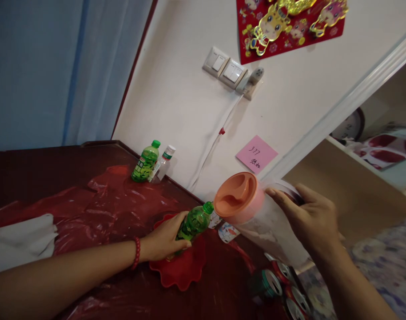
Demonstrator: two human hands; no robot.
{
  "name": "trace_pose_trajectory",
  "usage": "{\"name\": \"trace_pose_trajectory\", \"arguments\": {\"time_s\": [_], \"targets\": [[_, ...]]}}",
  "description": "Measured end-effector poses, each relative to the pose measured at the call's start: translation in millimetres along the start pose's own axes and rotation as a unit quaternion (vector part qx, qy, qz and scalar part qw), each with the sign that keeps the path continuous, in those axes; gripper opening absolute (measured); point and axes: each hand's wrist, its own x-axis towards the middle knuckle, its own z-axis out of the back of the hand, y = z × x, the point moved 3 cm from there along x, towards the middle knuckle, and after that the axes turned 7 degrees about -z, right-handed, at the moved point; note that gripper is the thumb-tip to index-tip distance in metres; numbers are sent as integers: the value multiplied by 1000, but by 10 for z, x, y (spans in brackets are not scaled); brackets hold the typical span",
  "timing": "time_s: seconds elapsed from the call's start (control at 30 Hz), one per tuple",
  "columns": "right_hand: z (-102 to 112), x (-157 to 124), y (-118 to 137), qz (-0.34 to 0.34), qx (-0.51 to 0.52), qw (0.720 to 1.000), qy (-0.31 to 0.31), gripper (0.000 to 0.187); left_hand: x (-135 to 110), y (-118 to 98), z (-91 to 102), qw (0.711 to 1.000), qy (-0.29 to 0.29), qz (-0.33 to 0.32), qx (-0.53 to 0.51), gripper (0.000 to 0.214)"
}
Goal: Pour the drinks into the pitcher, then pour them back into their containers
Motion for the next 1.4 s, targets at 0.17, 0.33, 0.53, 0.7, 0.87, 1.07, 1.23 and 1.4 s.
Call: {"name": "trace_pose_trajectory", "arguments": {"time_s": [0.17, 0.33, 0.53, 0.7, 0.87, 1.07, 1.23, 1.4], "targets": [[-3, -4, -2, -7, 3, 1000, 6, 59, -2, -20, 10, 1000, 1, 4, -1, 62], [-2, -6, -5, -12, -5, 1000, 5, 59, -16, -32, 14, 1000, 2, 7, -1, 62], [-2, -8, -16, -9, -3, 1000, 5, 61, -9, -48, 19, 1000, 3, 1, 5, 59], [-15, -14, -25, -8, 6, 1000, 8, 61, -6, -39, 21, 1000, 5, 10, 6, 59], [-10, -17, -36, -13, 9, 1000, 8, 61, -11, -15, 12, 1000, 2, 0, 3, 59], [-13, -16, -70, -11, 8, 1000, 13, 60, -2, -11, 11, 1000, -2, -9, 2, 61], [-17, -18, -57, -16, 2, 1000, 14, 59, 4, -28, 19, 1000, 0, -4, 2, 62], [-9, -22, -37, 0, 14, 1000, 11, 59, 2, -37, 18, 1000, -2, 0, 1, 60]]}}
